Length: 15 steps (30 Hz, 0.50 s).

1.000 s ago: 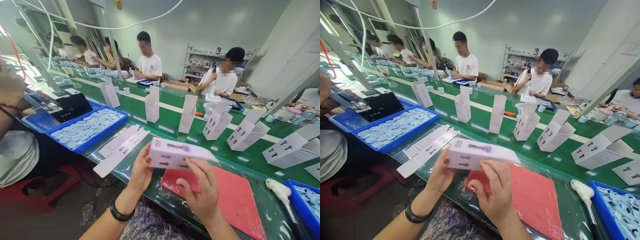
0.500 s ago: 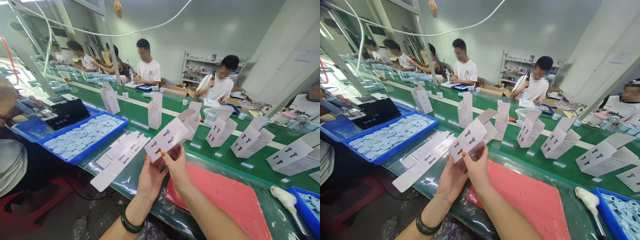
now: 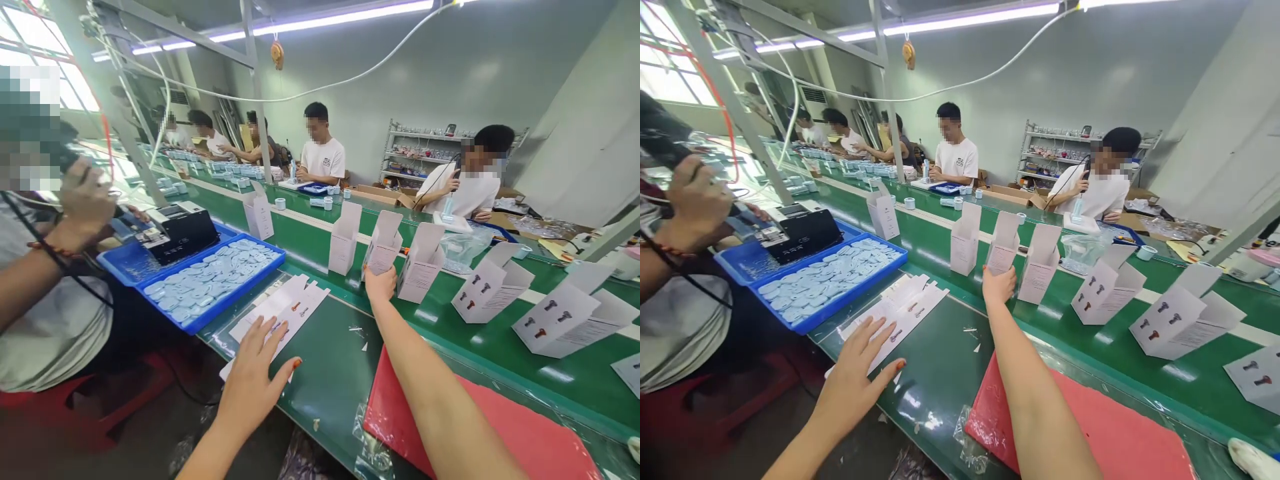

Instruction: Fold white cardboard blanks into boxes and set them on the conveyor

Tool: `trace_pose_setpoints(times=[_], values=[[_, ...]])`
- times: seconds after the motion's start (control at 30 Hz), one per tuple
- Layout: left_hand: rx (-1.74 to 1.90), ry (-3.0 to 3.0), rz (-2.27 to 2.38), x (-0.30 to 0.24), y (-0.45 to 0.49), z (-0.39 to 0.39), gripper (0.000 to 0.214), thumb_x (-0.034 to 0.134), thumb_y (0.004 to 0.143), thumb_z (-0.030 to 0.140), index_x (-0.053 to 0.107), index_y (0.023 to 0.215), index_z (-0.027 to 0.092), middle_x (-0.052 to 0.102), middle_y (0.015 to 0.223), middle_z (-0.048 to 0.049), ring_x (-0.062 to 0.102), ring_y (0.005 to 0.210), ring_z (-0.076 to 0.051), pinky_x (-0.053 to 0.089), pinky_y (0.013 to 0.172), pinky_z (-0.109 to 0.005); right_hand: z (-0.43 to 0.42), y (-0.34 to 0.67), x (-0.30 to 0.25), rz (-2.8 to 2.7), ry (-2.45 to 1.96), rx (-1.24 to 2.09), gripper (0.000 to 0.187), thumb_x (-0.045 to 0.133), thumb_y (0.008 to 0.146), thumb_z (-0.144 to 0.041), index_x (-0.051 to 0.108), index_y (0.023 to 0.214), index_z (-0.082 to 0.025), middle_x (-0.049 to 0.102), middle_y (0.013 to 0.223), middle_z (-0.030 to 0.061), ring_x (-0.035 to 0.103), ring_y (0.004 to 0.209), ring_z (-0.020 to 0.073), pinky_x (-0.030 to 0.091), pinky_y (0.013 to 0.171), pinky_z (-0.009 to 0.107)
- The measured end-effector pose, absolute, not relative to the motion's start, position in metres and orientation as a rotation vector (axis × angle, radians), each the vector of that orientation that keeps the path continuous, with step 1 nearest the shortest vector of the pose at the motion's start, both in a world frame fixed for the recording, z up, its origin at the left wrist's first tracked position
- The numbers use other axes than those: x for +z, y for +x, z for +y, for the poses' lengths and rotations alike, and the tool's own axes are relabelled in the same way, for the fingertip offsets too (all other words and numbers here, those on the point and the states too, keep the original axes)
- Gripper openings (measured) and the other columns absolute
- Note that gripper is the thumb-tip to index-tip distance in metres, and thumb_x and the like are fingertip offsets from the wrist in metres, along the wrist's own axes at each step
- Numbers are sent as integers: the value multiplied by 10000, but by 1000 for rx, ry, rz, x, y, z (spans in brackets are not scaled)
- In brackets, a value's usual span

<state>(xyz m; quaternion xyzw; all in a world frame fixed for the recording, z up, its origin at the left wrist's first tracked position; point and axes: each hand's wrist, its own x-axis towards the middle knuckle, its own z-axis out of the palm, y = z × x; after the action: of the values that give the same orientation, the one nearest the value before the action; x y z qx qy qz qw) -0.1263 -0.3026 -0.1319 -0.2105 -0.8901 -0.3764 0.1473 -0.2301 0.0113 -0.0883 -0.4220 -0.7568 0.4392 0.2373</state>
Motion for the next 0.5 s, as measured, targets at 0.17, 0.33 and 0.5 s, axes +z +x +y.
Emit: trace_pose_setpoints(times=[0.17,0.33,0.5], values=[[-486,-557,-2950,-144,-168,-315,713,656,932,553,540,1531,184,446,1620,-214,294,1547,-515,302,1222,-751,34,-218,-110,-2219,-1124,1145,945,669,875,-443,265,1608,-3,386,1597,329,372,1515,398,349,1220,506],[-402,-755,-2872,-143,-162,-323,587,448,1018,391,524,1534,122,585,1477,-258,538,1385,-470,449,1155,-644,23,-182,-116,-2398,-912,1153,774,485,984,-399,290,1604,20,504,1521,297,573,1359,319,453,1139,411],[-465,-963,-2737,-146,-115,-332,530,446,1058,493,602,1477,209,667,1389,-186,642,1235,-404,532,1082,-577,-17,-139,-121,-2728,-444,1224,517,534,989,-360,587,1447,-127,708,1276,146,700,1096,225,521,965,315]])
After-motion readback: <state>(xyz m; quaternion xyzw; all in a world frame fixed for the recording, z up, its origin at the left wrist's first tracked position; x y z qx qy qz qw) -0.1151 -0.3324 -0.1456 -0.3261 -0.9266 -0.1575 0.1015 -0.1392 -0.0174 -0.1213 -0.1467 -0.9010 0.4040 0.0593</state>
